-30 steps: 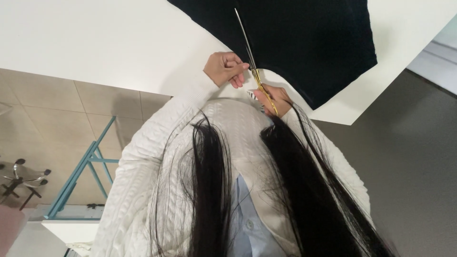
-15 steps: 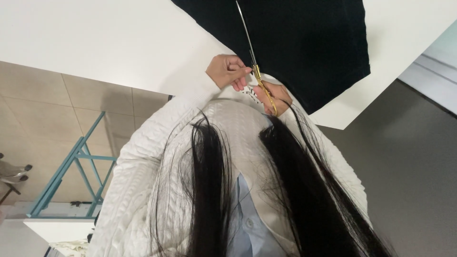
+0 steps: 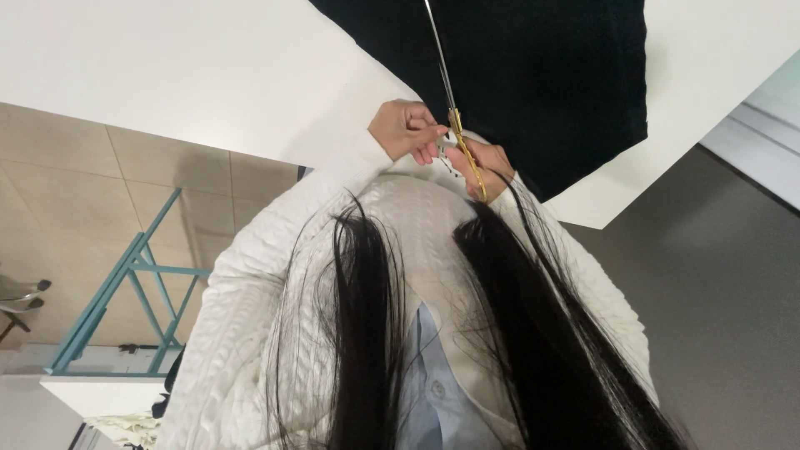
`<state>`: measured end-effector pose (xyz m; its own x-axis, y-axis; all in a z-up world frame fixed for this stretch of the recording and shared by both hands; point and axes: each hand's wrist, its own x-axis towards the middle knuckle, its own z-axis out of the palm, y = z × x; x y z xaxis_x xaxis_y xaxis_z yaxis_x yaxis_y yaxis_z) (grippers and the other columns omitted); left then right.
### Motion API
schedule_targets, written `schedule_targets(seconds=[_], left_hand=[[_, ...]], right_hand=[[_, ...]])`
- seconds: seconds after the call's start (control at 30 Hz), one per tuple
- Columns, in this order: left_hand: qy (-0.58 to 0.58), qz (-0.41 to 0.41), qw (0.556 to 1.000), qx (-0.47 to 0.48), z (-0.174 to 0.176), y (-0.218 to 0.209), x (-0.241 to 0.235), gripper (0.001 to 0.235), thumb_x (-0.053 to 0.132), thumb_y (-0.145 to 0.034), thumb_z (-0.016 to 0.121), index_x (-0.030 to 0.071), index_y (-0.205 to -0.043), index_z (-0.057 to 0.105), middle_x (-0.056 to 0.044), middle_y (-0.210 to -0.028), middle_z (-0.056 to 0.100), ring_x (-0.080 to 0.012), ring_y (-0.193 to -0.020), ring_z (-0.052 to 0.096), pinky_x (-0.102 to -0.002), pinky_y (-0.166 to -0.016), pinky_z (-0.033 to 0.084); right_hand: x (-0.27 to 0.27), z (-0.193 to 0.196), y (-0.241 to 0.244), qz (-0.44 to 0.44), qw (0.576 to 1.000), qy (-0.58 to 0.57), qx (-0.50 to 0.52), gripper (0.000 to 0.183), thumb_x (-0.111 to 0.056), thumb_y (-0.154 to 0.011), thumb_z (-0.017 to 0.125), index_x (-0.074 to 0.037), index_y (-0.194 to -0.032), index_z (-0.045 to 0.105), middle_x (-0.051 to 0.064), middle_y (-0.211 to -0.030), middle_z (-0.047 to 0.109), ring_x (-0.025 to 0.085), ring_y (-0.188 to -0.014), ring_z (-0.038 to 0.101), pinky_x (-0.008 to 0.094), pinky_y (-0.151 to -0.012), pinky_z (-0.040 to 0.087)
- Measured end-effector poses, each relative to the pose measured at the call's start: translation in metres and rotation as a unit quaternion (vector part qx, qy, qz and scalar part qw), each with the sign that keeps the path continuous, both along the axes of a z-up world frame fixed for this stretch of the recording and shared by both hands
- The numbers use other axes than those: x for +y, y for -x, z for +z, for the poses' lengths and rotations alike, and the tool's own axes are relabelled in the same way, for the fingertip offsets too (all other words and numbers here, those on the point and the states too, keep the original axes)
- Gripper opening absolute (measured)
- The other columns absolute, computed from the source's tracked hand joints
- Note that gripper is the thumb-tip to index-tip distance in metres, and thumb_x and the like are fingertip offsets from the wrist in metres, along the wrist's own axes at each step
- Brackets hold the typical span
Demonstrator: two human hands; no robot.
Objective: The person uses a green triangular ruler and a white marking tool to draw straight lines on a piece of black fabric laid on a white table. They then use gold-handled scissors to cut the fabric along the marked lines, separating a rectangular section.
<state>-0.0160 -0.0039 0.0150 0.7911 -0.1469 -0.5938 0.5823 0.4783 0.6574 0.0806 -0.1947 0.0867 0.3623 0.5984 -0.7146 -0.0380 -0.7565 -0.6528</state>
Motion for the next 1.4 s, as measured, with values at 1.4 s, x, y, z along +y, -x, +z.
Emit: schedule_targets(seconds=[1.4], left_hand=[[-0.466, 0.050, 0.876, -0.114, 0.032, 0.010, 0.041, 0.026, 0.026, -0.102, 0.073, 0.001, -0.104, 0.067, -0.013, -0.099, 0.071, -0.0248, -0.088, 0.069, -0.037, -0.078, 0.057]], right_hand=[[0.037, 0.000, -0.030, 0.032, 0.997, 0.038, 0.056, 0.048, -0.050, -0.102, 0.058, -0.004, -0.088, 0.059, 0.001, -0.054, 0.052, 0.008, -0.041, 0.053, 0.026, -0.039, 0.041]])
